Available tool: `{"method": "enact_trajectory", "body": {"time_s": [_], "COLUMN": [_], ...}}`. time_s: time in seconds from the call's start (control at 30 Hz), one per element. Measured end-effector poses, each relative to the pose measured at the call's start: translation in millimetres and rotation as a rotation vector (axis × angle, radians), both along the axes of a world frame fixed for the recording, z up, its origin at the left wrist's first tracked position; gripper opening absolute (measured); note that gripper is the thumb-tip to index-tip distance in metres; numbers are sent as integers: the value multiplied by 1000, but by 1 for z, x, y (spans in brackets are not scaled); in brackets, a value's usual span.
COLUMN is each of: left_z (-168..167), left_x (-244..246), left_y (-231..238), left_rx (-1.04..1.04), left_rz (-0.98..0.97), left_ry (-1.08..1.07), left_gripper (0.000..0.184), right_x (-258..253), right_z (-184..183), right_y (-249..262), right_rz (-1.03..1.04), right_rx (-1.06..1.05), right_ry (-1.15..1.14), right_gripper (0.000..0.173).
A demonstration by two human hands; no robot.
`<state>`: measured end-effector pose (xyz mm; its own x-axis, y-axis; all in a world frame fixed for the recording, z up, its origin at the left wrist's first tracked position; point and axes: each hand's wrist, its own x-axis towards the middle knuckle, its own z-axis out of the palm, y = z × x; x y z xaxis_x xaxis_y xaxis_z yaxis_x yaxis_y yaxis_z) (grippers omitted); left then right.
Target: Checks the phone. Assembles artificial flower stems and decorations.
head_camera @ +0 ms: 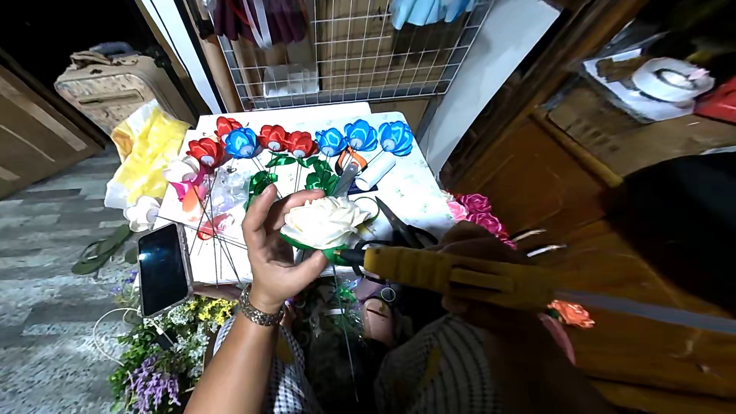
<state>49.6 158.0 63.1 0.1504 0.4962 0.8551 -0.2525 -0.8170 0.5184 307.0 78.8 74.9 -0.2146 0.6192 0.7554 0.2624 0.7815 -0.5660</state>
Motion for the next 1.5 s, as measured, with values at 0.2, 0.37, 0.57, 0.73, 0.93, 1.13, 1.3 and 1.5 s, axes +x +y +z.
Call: {"method": "enact_trajectory", "body": {"time_s": [0.2, 0.37, 0.57, 0.73, 0.93, 1.13, 1.3, 1.5], "left_z": [0, -1, -2, -1, -4, -6, -7, -8], "left_x": [1, 1, -1, -1, -1, -2, -3, -3], "left_y": [0, 0, 0, 0, 2, 5, 5, 7], "left_rx": [-9, -5, -14, -9, -22, -23, -96, -499], "left_rz": [-6, -10, -2, -5, 16, 63, 58, 56], "left_ry": [-8, -5, -5, -18, -14, -6, -24, -76], "left_gripper": [87, 88, 88, 89, 90, 90, 88, 92], "right_x": [-3, -3, -3, 0, 0, 0, 3, 13], "right_z": [0, -2, -1, -2, 3, 7, 8, -11], "right_y": [-1, 0, 0, 1, -3, -9, -10, 19], "right_rz": [-89, -97, -134, -159, -196, -325, -222, -508], "right_rx": [35, 41, 41, 32, 37, 163, 64, -91], "right_ry": [-43, -51, -68, -76, -130, -273, -157, 255], "right_gripper": [34, 35, 35, 36, 34, 35, 35, 32]}}
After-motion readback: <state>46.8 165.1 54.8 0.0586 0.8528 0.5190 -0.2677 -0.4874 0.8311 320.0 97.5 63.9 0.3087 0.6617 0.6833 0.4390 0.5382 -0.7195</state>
